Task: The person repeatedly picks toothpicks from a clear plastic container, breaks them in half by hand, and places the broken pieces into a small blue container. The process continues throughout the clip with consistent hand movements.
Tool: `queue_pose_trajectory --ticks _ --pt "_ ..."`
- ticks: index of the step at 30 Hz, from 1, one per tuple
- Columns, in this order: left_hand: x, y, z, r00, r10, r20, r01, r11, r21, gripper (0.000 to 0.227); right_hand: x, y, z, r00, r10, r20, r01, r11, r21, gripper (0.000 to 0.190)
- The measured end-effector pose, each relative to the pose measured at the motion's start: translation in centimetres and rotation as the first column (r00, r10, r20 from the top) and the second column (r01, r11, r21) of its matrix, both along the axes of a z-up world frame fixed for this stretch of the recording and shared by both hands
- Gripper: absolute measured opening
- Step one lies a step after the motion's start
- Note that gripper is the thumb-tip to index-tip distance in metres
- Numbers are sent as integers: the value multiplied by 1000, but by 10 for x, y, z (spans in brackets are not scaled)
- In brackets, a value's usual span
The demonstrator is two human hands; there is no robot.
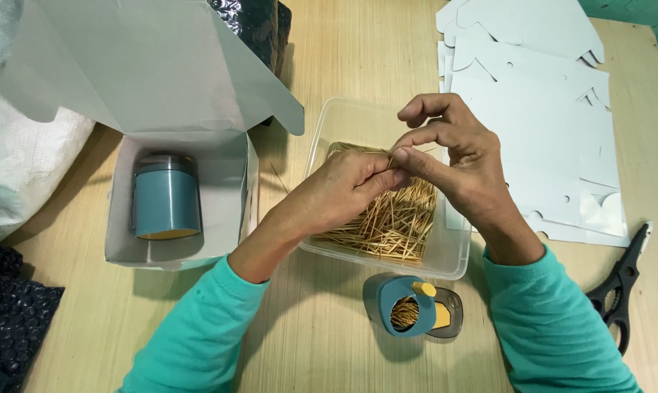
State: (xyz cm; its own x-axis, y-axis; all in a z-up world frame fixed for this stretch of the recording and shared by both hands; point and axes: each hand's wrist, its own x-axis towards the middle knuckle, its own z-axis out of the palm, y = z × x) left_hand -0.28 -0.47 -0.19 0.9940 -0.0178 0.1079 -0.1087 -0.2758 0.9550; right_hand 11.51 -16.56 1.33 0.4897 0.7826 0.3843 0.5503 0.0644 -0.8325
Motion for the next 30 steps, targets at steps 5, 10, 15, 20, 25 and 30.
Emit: queue_pose_trajectory --ticks 5,10,15,20,25,30 --pt "-4 -2 9 997 46 -58 -42 997 71 26 -1 -1 1 997 -47 -69 52 996 77 3" --pt "-13 3 14 994 48 100 -44 998 -43 47 15 -5 -6 999 -34 -18 37 977 209 9" --pt "-24 -4 33 945 95 313 -81 995 -57 26 -8 -17 19 998 -56 29 47 967 250 8" --pt "-52 -24 76 981 130 146 -129 992 -13 15 -51 -45 58 988 -67 140 56 996 76 4" --pt "-69 -40 91 999 40 -24 -34 978 206 16 -74 -72 93 947 56 315 -7 988 -155 12" --pt "-69 -62 82 980 -19 -197 136 789 599 19 -88 -79 108 810 283 514 -74 918 -390 8"
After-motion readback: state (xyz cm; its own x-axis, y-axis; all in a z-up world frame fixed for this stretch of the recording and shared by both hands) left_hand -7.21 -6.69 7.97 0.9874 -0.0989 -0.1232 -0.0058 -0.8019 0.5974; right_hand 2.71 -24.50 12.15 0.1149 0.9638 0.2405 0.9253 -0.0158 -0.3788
